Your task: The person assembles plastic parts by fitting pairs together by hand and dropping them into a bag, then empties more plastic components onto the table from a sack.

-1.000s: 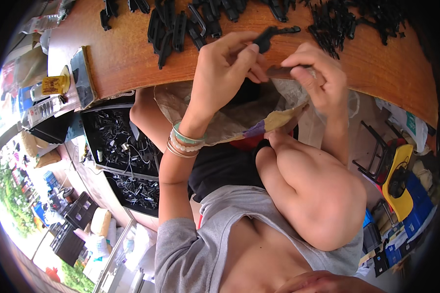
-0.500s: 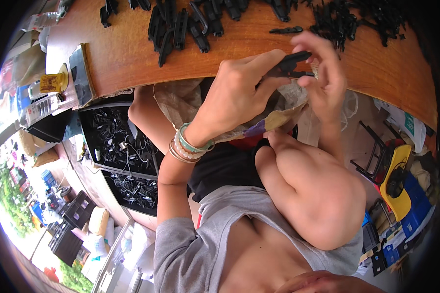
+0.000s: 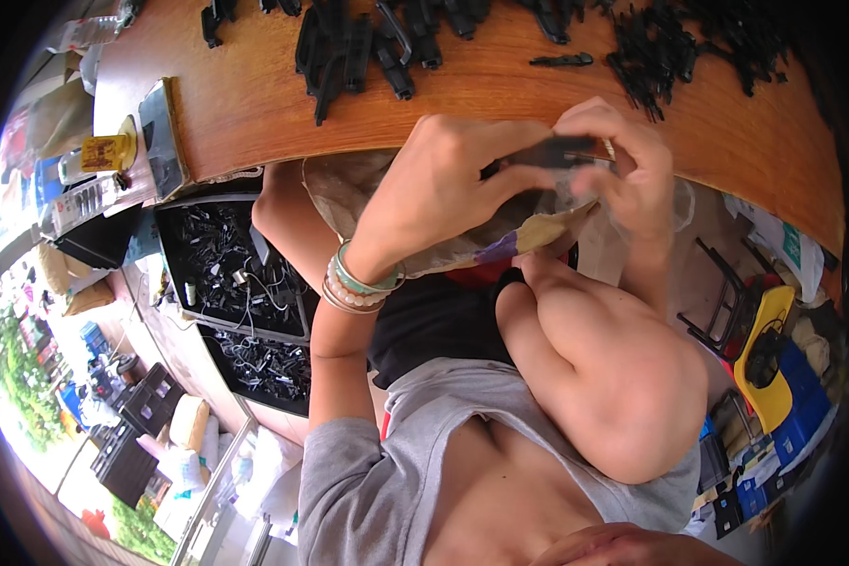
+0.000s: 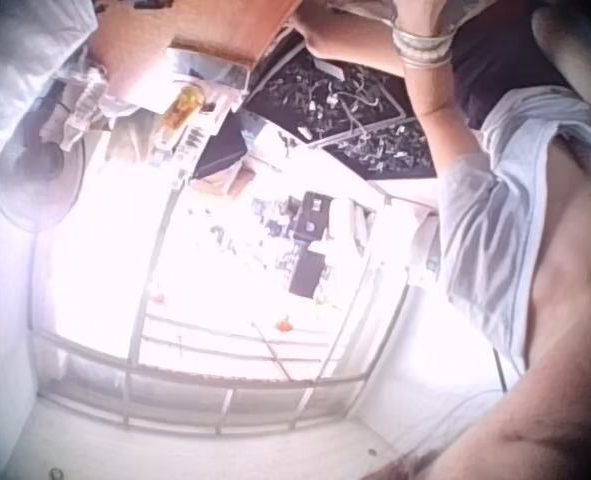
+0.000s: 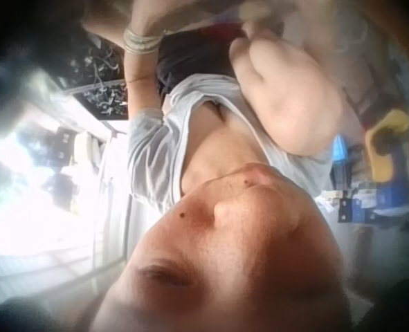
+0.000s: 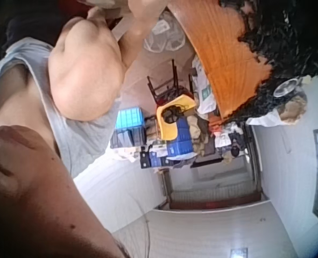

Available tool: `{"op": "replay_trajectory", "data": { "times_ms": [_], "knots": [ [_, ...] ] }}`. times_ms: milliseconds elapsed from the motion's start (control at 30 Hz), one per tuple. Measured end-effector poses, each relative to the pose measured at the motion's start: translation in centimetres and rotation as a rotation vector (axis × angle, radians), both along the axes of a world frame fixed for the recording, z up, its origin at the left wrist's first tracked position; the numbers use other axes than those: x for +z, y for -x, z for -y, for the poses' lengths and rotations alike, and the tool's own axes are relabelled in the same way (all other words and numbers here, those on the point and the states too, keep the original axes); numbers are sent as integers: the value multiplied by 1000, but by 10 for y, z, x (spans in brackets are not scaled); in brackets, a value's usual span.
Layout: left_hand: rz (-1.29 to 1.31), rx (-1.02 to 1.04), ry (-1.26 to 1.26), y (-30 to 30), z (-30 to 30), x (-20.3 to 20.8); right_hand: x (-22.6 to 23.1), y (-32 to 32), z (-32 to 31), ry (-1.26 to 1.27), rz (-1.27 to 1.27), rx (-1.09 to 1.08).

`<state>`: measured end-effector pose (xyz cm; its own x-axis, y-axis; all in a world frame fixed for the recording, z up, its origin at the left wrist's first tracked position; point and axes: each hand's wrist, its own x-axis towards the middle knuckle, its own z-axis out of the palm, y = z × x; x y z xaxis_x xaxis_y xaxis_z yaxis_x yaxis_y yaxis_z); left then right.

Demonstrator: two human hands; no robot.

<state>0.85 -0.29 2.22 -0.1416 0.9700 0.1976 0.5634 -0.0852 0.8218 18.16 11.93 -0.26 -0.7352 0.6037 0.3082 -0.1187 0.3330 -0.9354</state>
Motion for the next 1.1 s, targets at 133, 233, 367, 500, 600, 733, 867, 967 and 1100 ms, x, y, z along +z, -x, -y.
{"op": "replay_trajectory", "data": {
  "times_ms": [133,233,367,500,600,733,867,967,1100],
  "knots": [
    [71,21,-42,14,2,-5,12,2,-14,-296,117,-3],
    [-253,625,-83,27,-2,-15,0,17,-25,-611,145,-204],
    [-585,730,-2,50,-8,-35,-12,39,-29,-814,266,-269],
    [-580,671,45,50,-8,-35,-13,42,-27,-769,304,-238],
    [-557,660,54,48,-1,-34,-2,39,-14,-486,175,-254],
    [-645,732,57,52,-6,-31,1,34,-2,-8,53,-106],
    [-583,646,144,56,-6,-32,-8,27,0,71,85,-59],
    [-499,649,46,50,5,-29,-7,25,2,82,150,-72],
    [508,514,-2,24,14,-17,0,21,0,197,-52,202]
  ]
}}
